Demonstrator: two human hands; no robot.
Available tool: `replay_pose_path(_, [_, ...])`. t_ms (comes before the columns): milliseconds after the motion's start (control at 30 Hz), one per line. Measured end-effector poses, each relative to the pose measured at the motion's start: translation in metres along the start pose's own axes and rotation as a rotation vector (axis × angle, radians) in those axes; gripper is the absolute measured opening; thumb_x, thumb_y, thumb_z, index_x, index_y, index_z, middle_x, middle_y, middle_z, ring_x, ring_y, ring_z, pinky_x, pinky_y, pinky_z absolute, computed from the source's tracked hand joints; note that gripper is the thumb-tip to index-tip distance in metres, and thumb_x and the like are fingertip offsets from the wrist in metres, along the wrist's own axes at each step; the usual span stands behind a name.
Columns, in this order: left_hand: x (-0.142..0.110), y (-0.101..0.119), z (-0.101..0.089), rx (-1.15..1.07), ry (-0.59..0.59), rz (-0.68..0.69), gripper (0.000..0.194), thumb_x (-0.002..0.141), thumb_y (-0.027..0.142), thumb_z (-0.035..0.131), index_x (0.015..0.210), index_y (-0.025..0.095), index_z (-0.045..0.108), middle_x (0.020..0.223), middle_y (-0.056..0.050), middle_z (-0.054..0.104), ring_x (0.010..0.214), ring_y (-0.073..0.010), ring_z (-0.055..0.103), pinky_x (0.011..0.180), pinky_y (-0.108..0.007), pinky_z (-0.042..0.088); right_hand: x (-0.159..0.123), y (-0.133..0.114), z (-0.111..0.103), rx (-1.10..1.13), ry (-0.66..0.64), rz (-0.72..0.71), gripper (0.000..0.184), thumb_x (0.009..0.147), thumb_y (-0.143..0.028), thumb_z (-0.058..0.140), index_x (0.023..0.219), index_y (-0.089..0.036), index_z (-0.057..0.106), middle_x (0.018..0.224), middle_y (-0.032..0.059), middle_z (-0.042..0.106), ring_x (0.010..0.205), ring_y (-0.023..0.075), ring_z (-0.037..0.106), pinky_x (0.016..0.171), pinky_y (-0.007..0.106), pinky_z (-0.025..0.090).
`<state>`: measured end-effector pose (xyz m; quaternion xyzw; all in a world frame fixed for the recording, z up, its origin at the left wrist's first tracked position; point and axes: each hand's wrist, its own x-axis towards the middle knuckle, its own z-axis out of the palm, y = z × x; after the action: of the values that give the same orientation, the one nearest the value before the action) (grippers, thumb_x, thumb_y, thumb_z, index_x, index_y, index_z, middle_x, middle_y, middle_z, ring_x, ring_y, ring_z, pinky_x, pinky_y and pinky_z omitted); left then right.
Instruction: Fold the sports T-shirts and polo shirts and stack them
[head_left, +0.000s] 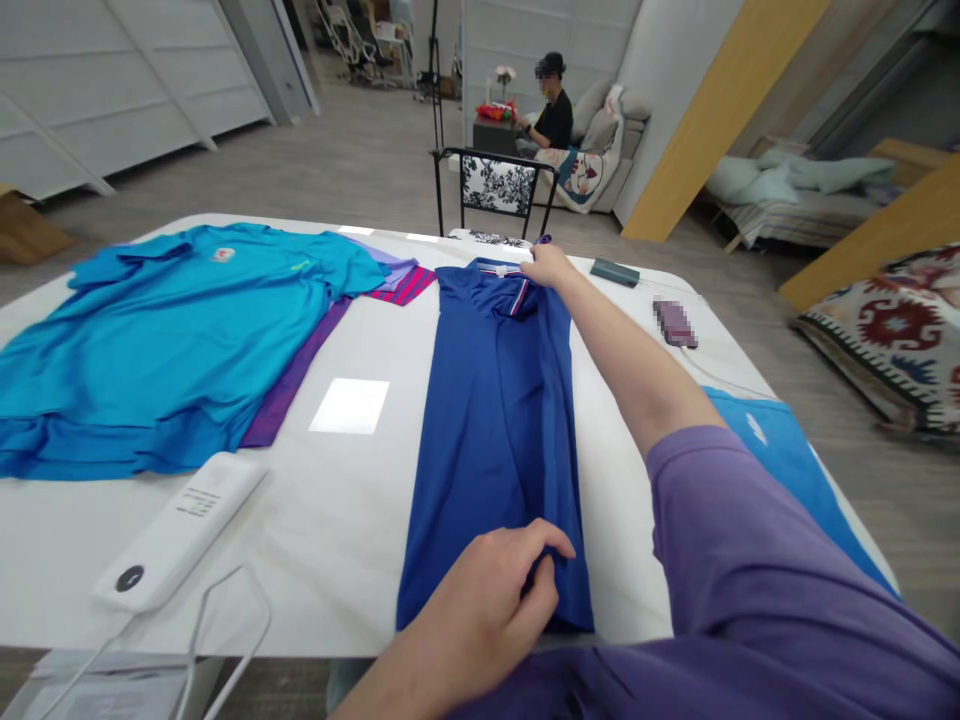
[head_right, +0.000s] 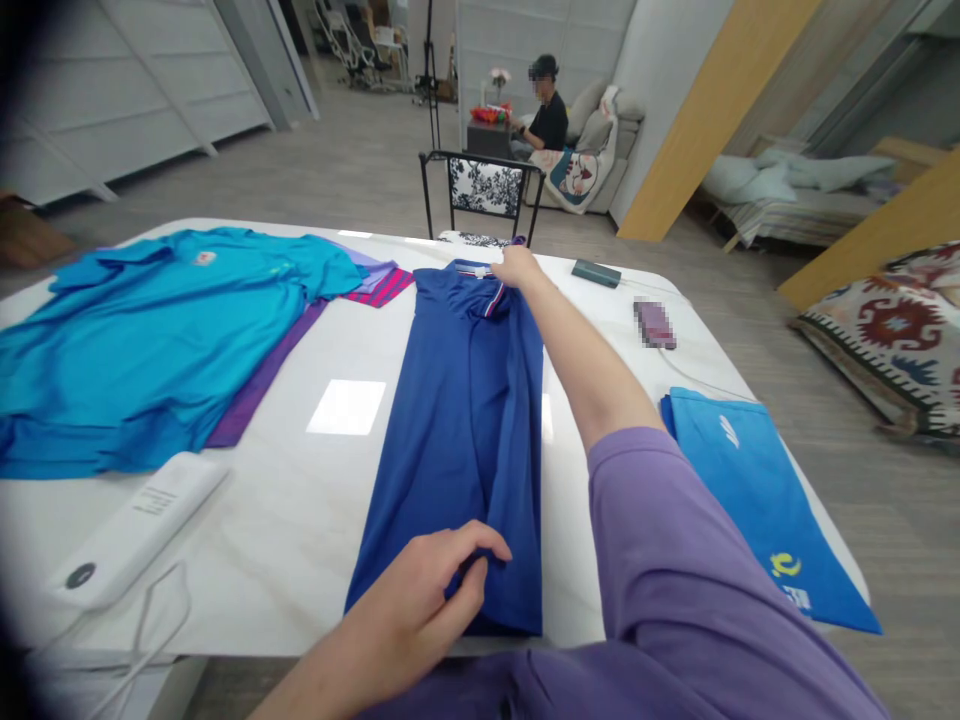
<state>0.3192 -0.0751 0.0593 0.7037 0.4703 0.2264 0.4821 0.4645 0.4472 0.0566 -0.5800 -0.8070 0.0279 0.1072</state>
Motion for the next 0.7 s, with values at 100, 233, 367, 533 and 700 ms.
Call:
replay_pose_path(100, [-0.02,-0.02,-0.009,0.016,0.014,-0.087,0.032,0.111,0.027,0.049,0.126,0.04,0.075,0.109,0.007,0.086,0.093,-0.0172,0.08,0.087,-0.028,0.058,0.011,-0.069,0.033,-0.016,-0.092,-0.107,0.06,0.106,-0.038,0.064,0.153,-0.002,0.074,0.156,0.0232,0.072,0.145,0.0379,0.068,0.128,0.045,0.052])
replay_pose_path(233, [-0.038,-0.046,-0.008,0.007,0.013,-0.182,0.03,0.106,0.026,0.05,0.118,0.04,0.074,0.098,0.007,0.083,0.088,-0.019,0.079,0.081,-0.03,0.056,0.008,-0.132,0.075,-0.048,-0.199,-0.2,0.06,0.106,-0.041,0.065,0.151,-0.001,0.075,0.158,0.025,0.07,0.147,0.0383,0.068,0.126,0.043,0.054])
replay_pose_path(367, [-0.048,-0.062,-0.001,0.058,-0.047,-0.185,0.032,0.102,0.027,0.055,0.123,0.042,0.073,0.098,0.004,0.084,0.096,-0.0236,0.082,0.084,-0.034,0.056,0.006,-0.161,0.096,-0.068,-0.245,-0.183,0.067,0.104,-0.047,0.069,0.151,0.0,0.075,0.158,0.0278,0.069,0.146,0.0416,0.069,0.125,0.047,0.056])
replay_pose_path(533, [-0.057,-0.062,-0.013,0.27,-0.135,-0.255,0.036,0.11,0.044,0.054,0.14,0.043,0.073,0.095,-0.001,0.085,0.09,-0.0313,0.083,0.078,-0.041,0.056,0.017,-0.155,0.091,0.085,-0.197,-0.14,0.076,0.112,-0.043,0.054,0.182,-0.015,0.045,0.165,0.0163,0.067,0.152,0.0358,0.065,0.127,0.049,0.054])
replay_pose_path(700, [-0.037,-0.061,-0.02,0.333,0.054,-0.077,0.034,0.115,0.055,0.056,0.143,0.044,0.073,0.127,-0.003,0.086,0.117,-0.0311,0.081,0.1,-0.05,0.063,0.014,-0.121,0.091,0.067,-0.071,-0.189,0.067,0.118,-0.043,0.039,0.176,-0.012,0.052,0.173,0.0186,0.06,0.16,0.0369,0.055,0.134,0.059,0.045])
